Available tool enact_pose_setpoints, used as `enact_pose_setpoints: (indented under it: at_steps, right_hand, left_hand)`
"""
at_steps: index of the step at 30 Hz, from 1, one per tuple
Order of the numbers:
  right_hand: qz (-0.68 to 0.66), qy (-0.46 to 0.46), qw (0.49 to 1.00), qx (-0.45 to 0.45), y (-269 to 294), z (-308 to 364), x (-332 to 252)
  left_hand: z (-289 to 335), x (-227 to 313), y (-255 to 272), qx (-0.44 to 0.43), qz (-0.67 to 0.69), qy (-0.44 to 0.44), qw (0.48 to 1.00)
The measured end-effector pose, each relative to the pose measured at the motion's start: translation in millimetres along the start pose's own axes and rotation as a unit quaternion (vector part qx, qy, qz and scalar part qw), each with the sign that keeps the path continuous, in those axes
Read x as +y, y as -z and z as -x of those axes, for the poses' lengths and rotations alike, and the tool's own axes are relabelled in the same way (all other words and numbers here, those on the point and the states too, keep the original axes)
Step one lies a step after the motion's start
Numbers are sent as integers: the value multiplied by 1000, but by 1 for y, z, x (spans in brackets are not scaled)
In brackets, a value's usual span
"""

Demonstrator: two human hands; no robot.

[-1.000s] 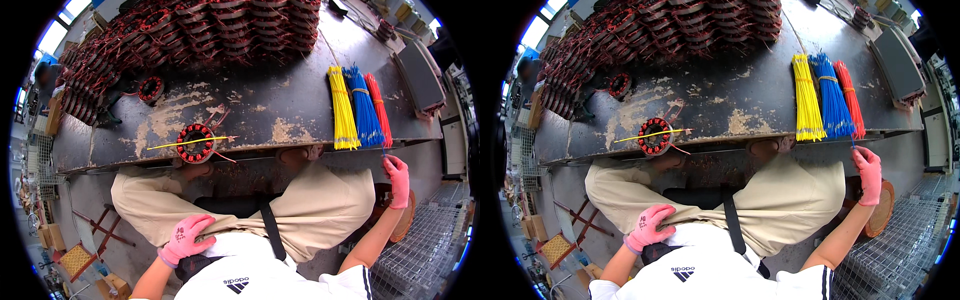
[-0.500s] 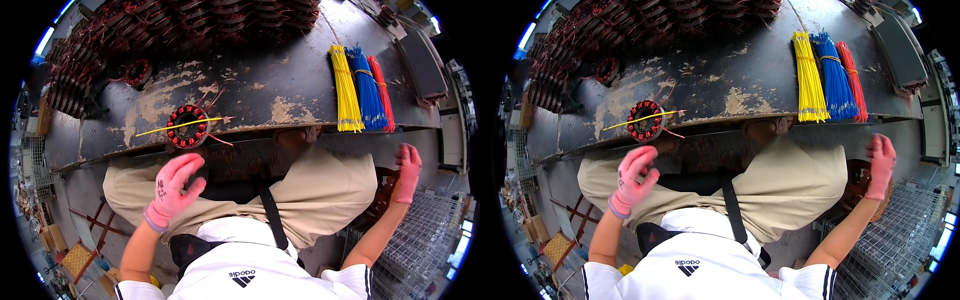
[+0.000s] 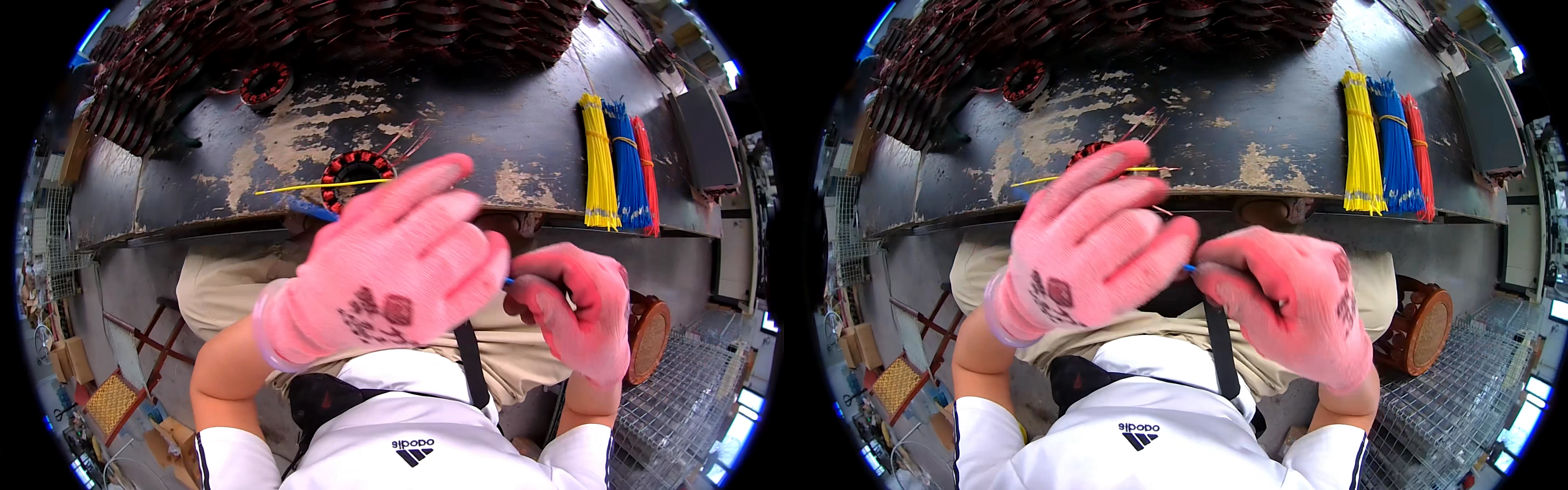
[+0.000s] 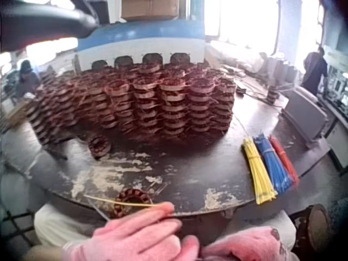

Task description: The person, wearing pink gloves, uses a pair of pliers to trim and organize colorful wires protruding from a circular motor stator component, then places the component onto a stack of similar items.

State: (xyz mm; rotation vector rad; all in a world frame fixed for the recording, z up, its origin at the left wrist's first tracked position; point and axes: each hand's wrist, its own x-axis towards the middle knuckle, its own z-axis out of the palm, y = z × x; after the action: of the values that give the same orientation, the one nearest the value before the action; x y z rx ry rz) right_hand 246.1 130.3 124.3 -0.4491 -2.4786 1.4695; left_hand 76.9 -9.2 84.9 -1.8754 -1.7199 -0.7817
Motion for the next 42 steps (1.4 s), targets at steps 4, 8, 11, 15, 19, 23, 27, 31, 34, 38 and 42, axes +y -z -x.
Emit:
enact_pose_setpoints:
  at_steps: [4, 8, 11, 15, 19, 23, 27, 31, 34, 38, 42]
  right_hand:
    - [255, 205, 944, 36, -29, -25, 19]
    - [324, 230, 918, 17, -43, -37, 21]
    - [340, 249, 907, 22, -46, -47, 23]
    - [316, 241, 917, 21, -50, -52, 21]
    - [302, 244, 920, 46, -57, -52, 33]
    - [277, 231, 932, 28, -58, -50, 38]
    - [240, 227, 943, 38, -59, -54, 47]
    - [80, -4, 987, 137, -24, -72, 59]
    - [135, -32, 989, 53, -20, -94, 86]
    - [-38, -121, 989, -78, -59, -120, 98]
    - [-108, -131, 983, -74, -70, -128, 105]
  left_hand:
    - [23, -9, 16, -122, 1, 72, 990]
    - [38, -13, 18, -175, 11, 132, 976]
    - [40, -17, 16, -177, 13, 156, 972]
    - [43, -24, 15, -150, -7, 138, 979]
    - [47, -24, 10, -156, -24, 130, 979]
    - [52, -22, 6, -178, 2, 148, 973]
    - [56, -30, 5, -131, 27, 153, 979]
    - [48, -66, 28, -21, 89, 270, 958]
    - [38, -69, 8, 49, 106, 291, 950]
    - [38, -52, -28, 20, 165, 328, 930]
    - [52, -52, -57, 13, 71, 308, 949]
